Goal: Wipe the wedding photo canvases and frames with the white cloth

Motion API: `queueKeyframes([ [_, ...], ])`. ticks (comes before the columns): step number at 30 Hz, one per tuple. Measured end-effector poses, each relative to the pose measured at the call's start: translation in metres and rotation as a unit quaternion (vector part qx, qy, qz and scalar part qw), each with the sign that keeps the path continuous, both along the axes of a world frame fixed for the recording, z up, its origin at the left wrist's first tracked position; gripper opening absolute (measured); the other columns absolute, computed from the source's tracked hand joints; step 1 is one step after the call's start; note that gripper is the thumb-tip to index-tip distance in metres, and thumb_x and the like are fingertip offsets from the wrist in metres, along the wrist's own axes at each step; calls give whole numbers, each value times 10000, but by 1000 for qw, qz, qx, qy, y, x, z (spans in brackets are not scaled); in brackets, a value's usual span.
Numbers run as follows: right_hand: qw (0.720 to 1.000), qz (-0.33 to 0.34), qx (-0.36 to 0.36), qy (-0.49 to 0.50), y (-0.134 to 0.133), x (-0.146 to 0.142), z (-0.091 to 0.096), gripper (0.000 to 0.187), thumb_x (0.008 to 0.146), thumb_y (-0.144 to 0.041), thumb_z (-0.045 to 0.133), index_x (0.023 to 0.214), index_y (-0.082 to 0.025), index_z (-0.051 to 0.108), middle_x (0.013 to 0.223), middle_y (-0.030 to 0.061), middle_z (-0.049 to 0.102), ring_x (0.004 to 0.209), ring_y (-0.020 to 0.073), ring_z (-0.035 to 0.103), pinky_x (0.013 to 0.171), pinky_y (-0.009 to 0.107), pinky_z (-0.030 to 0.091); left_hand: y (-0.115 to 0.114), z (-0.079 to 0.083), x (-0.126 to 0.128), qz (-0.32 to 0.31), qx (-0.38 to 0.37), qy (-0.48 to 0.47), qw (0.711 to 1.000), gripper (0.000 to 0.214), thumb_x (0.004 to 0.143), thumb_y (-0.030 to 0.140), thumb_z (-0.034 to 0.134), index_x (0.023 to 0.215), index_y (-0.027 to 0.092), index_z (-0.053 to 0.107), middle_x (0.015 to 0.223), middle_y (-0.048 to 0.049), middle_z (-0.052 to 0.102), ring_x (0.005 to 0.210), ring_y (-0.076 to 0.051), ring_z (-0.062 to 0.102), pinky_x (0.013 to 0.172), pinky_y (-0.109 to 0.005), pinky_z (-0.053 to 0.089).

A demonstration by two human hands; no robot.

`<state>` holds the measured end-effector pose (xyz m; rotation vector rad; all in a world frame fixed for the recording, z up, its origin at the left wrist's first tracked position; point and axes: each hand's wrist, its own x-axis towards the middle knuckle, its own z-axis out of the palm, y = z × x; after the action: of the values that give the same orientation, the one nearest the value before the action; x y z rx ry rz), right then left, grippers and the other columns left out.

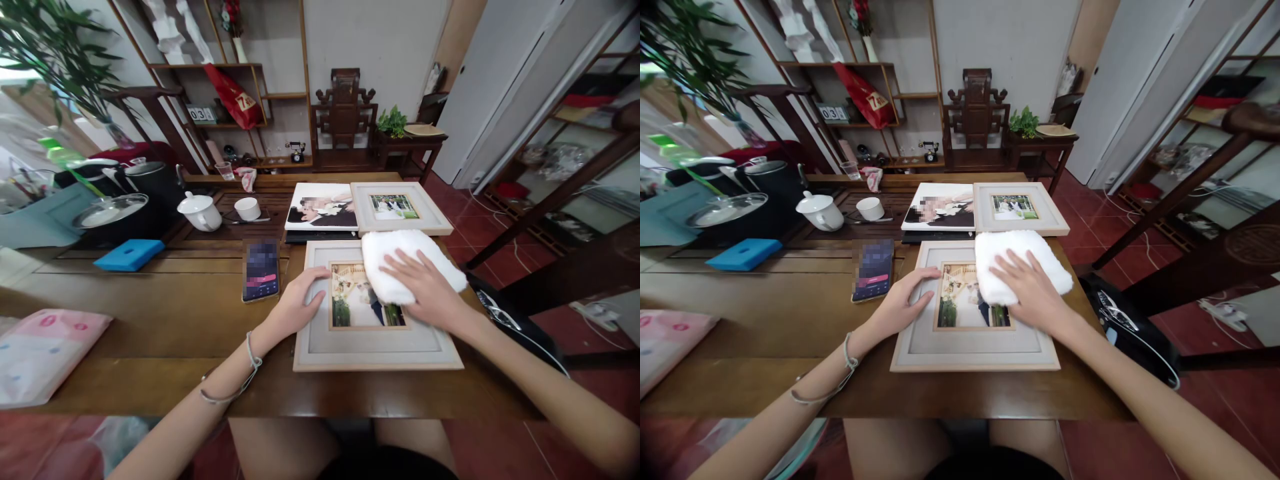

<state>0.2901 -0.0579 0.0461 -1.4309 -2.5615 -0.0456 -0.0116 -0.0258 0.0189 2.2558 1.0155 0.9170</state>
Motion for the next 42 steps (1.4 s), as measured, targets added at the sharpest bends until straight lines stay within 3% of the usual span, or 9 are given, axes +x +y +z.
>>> queueKeyframes([
  [5, 995, 77, -57, -8, -90, -8, 14, 858, 638, -54, 512, 1477, -194, 403, 1533, 77, 402, 1455, 280, 266, 1163, 569, 247, 2, -4, 0, -9, 11, -11, 1000, 354, 879, 111, 514, 1221, 197, 550, 1282, -117, 615, 1225, -247, 575, 1087, -477, 433],
  [8, 991, 109, -76, -4, -117, -10, 21, 825, 723, -109, 547, 1512, -226, 340, 1543, 62, 384, 1451, 267, 280, 1163, 525, 281, 3, -5, -1, -10, 13, -8, 1000, 356, 877, 109, 515, 1219, 203, 550, 1273, -114, 621, 1220, -249, 577, 1083, -482, 436],
  [12, 995, 81, -59, -10, -97, -6, 15, 832, 690, -92, 553, 1493, -222, 377, 1547, 72, 382, 1457, 273, 264, 1168, 547, 249, 3, -4, -1, -10, 16, -5, 1000, 350, 878, 120, 519, 1218, 197, 551, 1269, -117, 624, 1213, -253, 583, 1074, -482, 445],
  [21, 997, -71, 19, -11, 34, -1, 7, 717, 752, -126, 522, 1461, -152, 420, 1543, 135, 379, 1460, 329, 233, 1146, 600, 233, 1, -1, 0, -2, 4, -1, 1000, 342, 888, 138, 527, 1224, 196, 550, 1280, -121, 621, 1211, -254, 589, 1068, -476, 454],
  [24, 996, -77, 0, -54, 24, -14, 7, 766, 717, -105, 513, 1472, -159, 400, 1544, 127, 379, 1451, 361, 243, 1127, 633, 251, 2, -2, -1, -4, 8, -6, 1000, 344, 893, 139, 524, 1233, 193, 543, 1278, -124, 619, 1210, -252, 586, 1069, -475, 453],
  [28, 992, -50, -36, -107, -47, -30, 9, 815, 655, -135, 555, 1459, -128, 420, 1504, 183, 422, 1378, 437, 364, 1053, 689, 339, 2, -5, -1, -8, 13, -11, 1000, 347, 892, 128, 516, 1231, 200, 541, 1278, -120, 614, 1212, -251, 581, 1074, -478, 444],
  [33, 985, 129, -74, -85, -119, -37, 27, 982, 565, -151, 610, 1505, -110, 332, 1541, 192, 346, 1396, 433, 334, 1068, 610, 388, 3, -5, -1, -20, 14, -9, 1000, 367, 898, 120, 502, 1254, 207, 522, 1283, -123, 604, 1226, -254, 566, 1082, -487, 434],
  [38, 987, 122, -86, -65, -91, -35, 22, 1055, 541, -54, 557, 1541, -192, 248, 1596, 101, 259, 1470, 324, 204, 1160, 571, 256, 1, -3, -1, -27, 9, -5, 1000, 376, 904, 116, 494, 1269, 207, 511, 1300, -129, 590, 1238, -253, 555, 1087, -484, 430],
  [42, 995, 25, -29, -93, -43, -27, 9, 972, 586, -6, 569, 1512, -181, 330, 1576, 146, 307, 1466, 381, 174, 1148, 651, 169, 0, -1, -1, -24, -1, 2, 1000, 369, 905, 115, 501, 1264, 202, 516, 1305, -131, 583, 1245, -250, 547, 1091, -486, 425],
])
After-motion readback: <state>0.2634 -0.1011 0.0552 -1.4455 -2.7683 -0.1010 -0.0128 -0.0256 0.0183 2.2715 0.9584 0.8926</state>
